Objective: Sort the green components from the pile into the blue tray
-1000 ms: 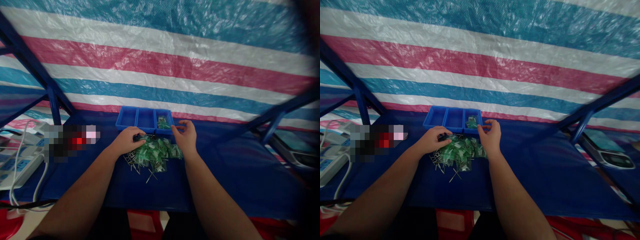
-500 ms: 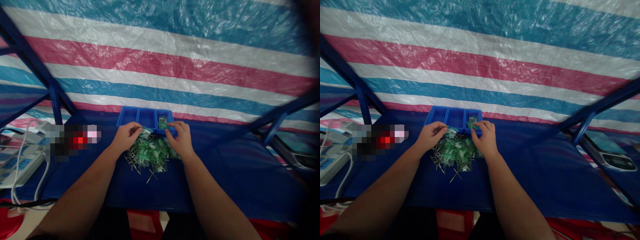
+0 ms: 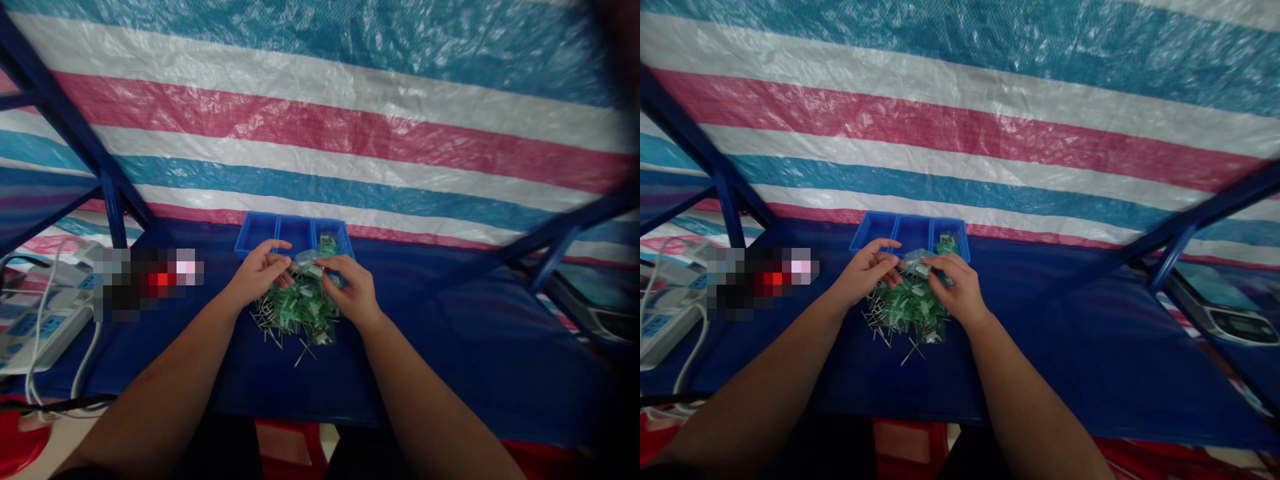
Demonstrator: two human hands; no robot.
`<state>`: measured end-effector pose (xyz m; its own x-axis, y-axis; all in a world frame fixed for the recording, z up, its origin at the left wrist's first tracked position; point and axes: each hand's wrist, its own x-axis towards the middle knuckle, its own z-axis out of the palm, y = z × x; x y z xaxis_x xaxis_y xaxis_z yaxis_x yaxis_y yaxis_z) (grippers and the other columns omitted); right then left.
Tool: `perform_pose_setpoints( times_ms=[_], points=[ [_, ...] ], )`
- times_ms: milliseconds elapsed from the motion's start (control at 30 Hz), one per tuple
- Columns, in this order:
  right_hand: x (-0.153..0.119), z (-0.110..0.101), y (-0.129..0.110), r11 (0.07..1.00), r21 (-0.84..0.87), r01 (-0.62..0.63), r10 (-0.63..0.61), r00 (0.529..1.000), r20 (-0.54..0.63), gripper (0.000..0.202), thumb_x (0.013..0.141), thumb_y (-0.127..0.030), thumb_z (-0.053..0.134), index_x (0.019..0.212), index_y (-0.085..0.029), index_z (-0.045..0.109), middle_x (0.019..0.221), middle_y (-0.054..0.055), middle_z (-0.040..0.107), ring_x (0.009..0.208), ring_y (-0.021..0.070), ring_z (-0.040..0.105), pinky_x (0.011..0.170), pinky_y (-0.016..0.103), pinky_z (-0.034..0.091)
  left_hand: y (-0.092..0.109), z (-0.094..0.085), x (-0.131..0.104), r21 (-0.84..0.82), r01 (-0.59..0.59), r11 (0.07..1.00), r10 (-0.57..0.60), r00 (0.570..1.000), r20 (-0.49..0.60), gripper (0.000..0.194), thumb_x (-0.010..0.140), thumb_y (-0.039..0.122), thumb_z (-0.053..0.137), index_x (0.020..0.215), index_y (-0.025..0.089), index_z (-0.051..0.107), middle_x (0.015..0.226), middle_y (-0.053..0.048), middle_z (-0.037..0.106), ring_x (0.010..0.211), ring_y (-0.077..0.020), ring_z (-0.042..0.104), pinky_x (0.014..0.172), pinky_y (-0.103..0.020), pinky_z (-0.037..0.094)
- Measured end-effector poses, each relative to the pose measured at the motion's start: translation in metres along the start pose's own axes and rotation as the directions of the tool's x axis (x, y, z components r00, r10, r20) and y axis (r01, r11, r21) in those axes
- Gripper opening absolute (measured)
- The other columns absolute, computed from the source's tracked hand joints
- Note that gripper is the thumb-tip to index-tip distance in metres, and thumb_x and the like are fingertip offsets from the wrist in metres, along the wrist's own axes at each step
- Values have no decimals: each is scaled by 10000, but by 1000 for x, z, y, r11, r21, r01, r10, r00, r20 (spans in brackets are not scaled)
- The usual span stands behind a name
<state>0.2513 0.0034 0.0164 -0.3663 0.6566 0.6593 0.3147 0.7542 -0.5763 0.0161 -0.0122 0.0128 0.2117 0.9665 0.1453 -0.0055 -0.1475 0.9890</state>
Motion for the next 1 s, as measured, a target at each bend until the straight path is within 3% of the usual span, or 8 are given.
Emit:
perform_pose_setpoints(
  times_ms=[100, 233, 400, 533, 667, 800, 900, 1000],
  points=[
    [0, -4, 7, 998, -22, -60, 55, 982, -182, 280, 889, -210, 655, 1141, -299, 737, 1025, 44, 742, 891, 214, 686, 857, 428, 563, 2, -3, -3, 260, -101, 960, 104, 995, 2, 267, 960, 330, 582, 1191, 198, 567, 873, -52, 715, 583, -114, 632, 509, -255, 496],
    [1, -4, 27, 950, -51, -308, 270, 894, -358, 303, 913, -376, 644, 1164, -232, 733, 856, 42, 721, 718, 198, 646, 730, 390, 551, 7, -6, -4, 596, -289, 749, 258, 956, 140, 138, 894, 261, 637, 1007, 199, 687, 836, -26, 696, 712, -144, 626, 686, -318, 508],
    [3, -6, 48, 842, -239, -484, 383, 848, -366, 496, 866, -460, 670, 1253, -149, 672, 632, -30, 566, 566, 164, 534, 624, 338, 462, 10, -8, -5, 632, -346, 693, 267, 938, 220, 180, 848, 278, 697, 1012, 207, 707, 939, -46, 711, 904, -197, 651, 855, -384, 509],
    [3, -10, 46, 832, -270, -484, 372, 849, -374, 394, 868, -410, 656, 1176, -165, 648, 648, -41, 540, 577, 158, 528, 619, 314, 430, 7, -9, -6, 629, -352, 693, 222, 935, 278, 227, 821, 290, 734, 1035, 219, 719, 1018, -57, 720, 979, -221, 650, 905, -407, 506],
    [5, -12, 35, 879, -284, -383, 315, 914, -256, 172, 883, -346, 626, 941, -191, 673, 671, -13, 561, 591, 154, 523, 624, 307, 429, 4, -9, -6, 633, -344, 694, 189, 935, 302, 166, 843, 267, 709, 1000, 218, 733, 977, -48, 733, 962, -217, 655, 890, -396, 509],
    [5, -9, 23, 960, -217, -178, 181, 984, -8, 84, 894, -274, 616, 893, -211, 673, 724, 9, 612, 693, 178, 580, 691, 322, 462, 4, -8, -5, 656, -339, 674, 180, 937, 299, 130, 856, 242, 686, 971, 212, 740, 927, -32, 742, 917, -202, 654, 826, -352, 507],
    [4, -5, 14, 991, -127, -44, 67, 981, 182, 77, 917, -238, 606, 912, -217, 680, 765, 19, 634, 762, 188, 605, 758, 346, 474, 4, -8, -5, 688, -320, 651, 171, 945, 278, 121, 869, 196, 644, 933, 200, 746, 857, -29, 735, 828, -184, 650, 759, -321, 497],
    [4, -2, 5, 997, -69, 18, 1, 962, 272, 91, 922, -246, 625, 976, -221, 693, 833, 35, 659, 839, 205, 617, 825, 379, 480, 4, -8, -4, 698, -309, 646, 173, 950, 261, 141, 865, 157, 619, 907, 193, 748, 822, -27, 727, 781, -172, 647, 731, -310, 492]
  ],
)
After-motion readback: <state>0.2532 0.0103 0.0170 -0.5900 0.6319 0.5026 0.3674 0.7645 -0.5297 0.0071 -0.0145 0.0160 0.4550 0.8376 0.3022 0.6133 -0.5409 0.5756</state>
